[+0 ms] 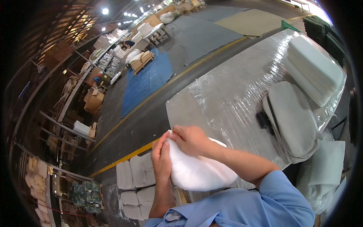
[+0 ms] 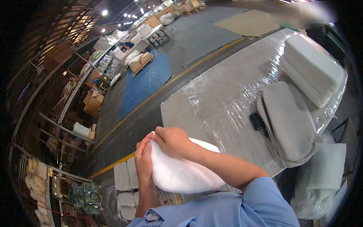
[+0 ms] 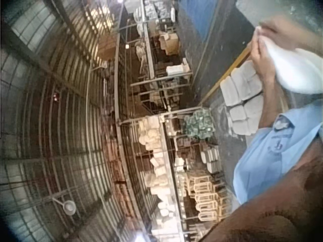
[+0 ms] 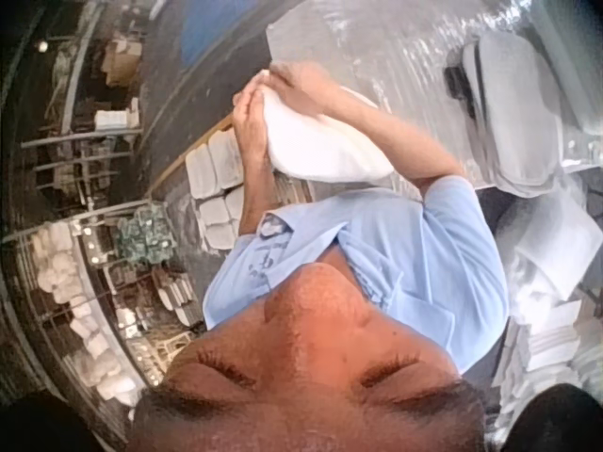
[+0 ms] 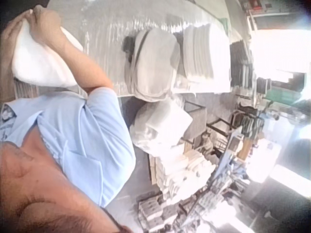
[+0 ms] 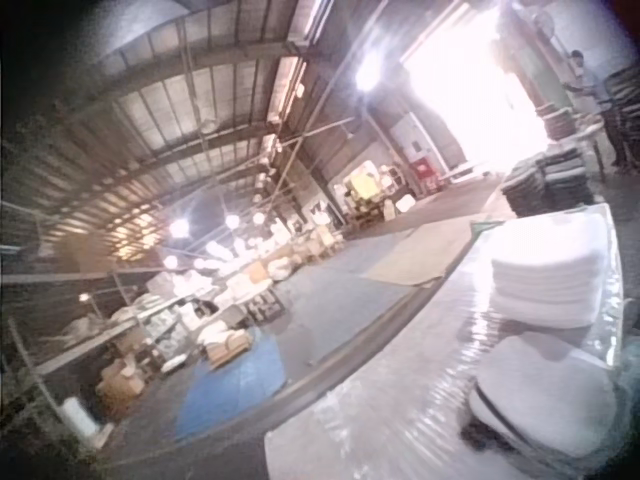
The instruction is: The person folds white foam pads on a plastic-wrapped table in a warehouse. They repeatedly pick up a pad, fold it in half, press the fold, and place it on a growing stack. The person also briefly wipes the table surface with a small cloth.
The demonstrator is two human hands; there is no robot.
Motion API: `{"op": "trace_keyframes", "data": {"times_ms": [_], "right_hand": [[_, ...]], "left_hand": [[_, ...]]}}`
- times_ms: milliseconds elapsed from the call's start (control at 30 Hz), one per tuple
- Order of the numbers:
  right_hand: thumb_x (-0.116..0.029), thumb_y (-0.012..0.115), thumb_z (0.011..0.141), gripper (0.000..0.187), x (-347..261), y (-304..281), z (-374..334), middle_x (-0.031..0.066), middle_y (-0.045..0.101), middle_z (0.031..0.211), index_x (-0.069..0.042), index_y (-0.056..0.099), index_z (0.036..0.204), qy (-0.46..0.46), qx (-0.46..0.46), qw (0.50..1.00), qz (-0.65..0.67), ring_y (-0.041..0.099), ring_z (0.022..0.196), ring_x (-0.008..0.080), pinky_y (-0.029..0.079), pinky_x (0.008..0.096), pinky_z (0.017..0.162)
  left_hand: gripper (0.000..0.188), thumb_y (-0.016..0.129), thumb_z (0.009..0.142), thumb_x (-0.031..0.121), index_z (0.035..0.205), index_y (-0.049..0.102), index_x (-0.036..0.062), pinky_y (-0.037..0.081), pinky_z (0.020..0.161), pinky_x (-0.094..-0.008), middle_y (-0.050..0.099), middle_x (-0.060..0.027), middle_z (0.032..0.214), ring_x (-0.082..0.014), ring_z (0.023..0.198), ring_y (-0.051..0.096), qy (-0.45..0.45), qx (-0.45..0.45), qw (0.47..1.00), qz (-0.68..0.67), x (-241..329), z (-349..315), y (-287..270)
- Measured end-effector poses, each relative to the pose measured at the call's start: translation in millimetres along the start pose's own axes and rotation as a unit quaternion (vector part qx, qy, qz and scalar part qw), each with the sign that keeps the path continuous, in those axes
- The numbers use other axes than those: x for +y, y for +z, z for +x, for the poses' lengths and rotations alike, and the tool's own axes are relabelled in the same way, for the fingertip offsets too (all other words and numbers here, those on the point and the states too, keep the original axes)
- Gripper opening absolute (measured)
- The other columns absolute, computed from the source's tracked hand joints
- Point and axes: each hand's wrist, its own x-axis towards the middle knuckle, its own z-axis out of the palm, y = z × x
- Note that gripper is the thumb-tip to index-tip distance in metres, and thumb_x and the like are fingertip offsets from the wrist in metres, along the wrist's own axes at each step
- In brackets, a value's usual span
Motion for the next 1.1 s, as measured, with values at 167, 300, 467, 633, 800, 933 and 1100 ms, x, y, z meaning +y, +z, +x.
{"op": "trace_keyframes", "data": {"times_ms": [167, 300, 467, 633, 800, 933, 1100], "right_hand": [[-0.028, 0.057, 0.107, 0.031, 24, 13, -16, 0.0245, 0.067, 0.082, -0.001, 0.059, 0.092, -0.014, 0.048, 0.999, -0.005, 0.066, 0.082, 0.0478, 0.05, 0.0544, 0.073], [-0.028, 0.056, 0.108, 0.031, 54, 12, -29, 0.0259, 0.068, 0.085, 0.0, 0.059, 0.095, 0.072, 0.031, 0.996, -0.046, 0.067, 0.085, 0.0476, 0.05, 0.0558, 0.076], [-0.03, 0.055, 0.108, 0.031, 23, -6, -26, 0.0244, 0.071, 0.094, -0.002, 0.06, 0.099, 0.069, 0.009, 0.997, 0.039, 0.068, 0.09, 0.047, 0.051, 0.0576, 0.08], [-0.032, 0.056, 0.107, 0.032, 25, -5, -10, 0.0193, 0.071, 0.089, -0.003, 0.061, 0.096, -0.051, -0.022, 0.997, -0.044, 0.069, 0.092, 0.0457, 0.052, 0.0555, 0.08], [-0.037, 0.064, 0.103, 0.032, 94, -36, -38, 0.0189, 0.074, 0.094, -0.006, 0.064, 0.107, 0.116, -0.063, 0.989, -0.063, 0.07, 0.096, 0.0443, 0.055, 0.0529, 0.082], [-0.034, 0.066, 0.103, 0.029, 67, -14, -101, 0.0206, 0.072, 0.092, -0.006, 0.063, 0.106, 0.053, -0.035, 0.998, 0.025, 0.07, 0.092, 0.0437, 0.055, 0.053, 0.082], [-0.032, 0.061, 0.105, 0.024, 87, 14, -100, 0.0213, 0.072, 0.096, -0.009, 0.059, 0.109, 0.059, -0.041, 0.996, -0.06, 0.07, 0.092, 0.0451, 0.054, 0.0567, 0.083]], "left_hand": [[0.04, 0.046, 0.108, 0.013, 0.141, 0.066, 0.0007, 0.034, 0.121, -0.0367, 0.056, -0.0147, 0.152, -0.0235, 0.143, 0.049, 0.013, -0.025, 0.999, -0.024, -4, 3, 3], [0.041, 0.045, 0.108, 0.013, 0.143, 0.064, 0.0013, 0.033, 0.122, -0.0357, 0.056, -0.0155, 0.153, -0.0243, 0.144, 0.048, -0.057, -0.029, 0.994, -0.088, 7, 1, 4], [0.042, 0.044, 0.109, 0.013, 0.145, 0.064, 0.0006, 0.031, 0.124, -0.0362, 0.054, -0.0164, 0.157, -0.0252, 0.147, 0.046, -0.058, -0.029, 0.992, -0.112, -1, -5, 1], [0.043, 0.046, 0.109, 0.013, 0.146, 0.063, -0.0005, 0.03, 0.125, -0.0366, 0.051, -0.0174, 0.16, -0.0259, 0.15, 0.044, -0.037, -0.037, 0.993, -0.102, -3, -1, 5], [0.043, 0.049, 0.107, 0.015, 0.142, 0.066, -0.0018, 0.031, 0.125, -0.0386, 0.053, -0.0195, 0.158, -0.0297, 0.15, 0.045, -0.067, -0.017, 0.995, -0.078, -8, -6, -10], [0.044, 0.048, 0.104, 0.013, 0.142, 0.066, -0.0029, 0.035, 0.122, -0.0387, 0.059, -0.02, 0.152, -0.0287, 0.146, 0.049, -0.041, -0.013, 0.997, -0.059, -28, 2, -12], [0.049, 0.048, 0.103, 0.014, 0.146, 0.061, -0.0062, 0.039, 0.121, -0.0399, 0.06, -0.0188, 0.15, -0.0275, 0.139, 0.056, 0.014, -0.042, 0.994, -0.101, -53, 9, -30]]}}
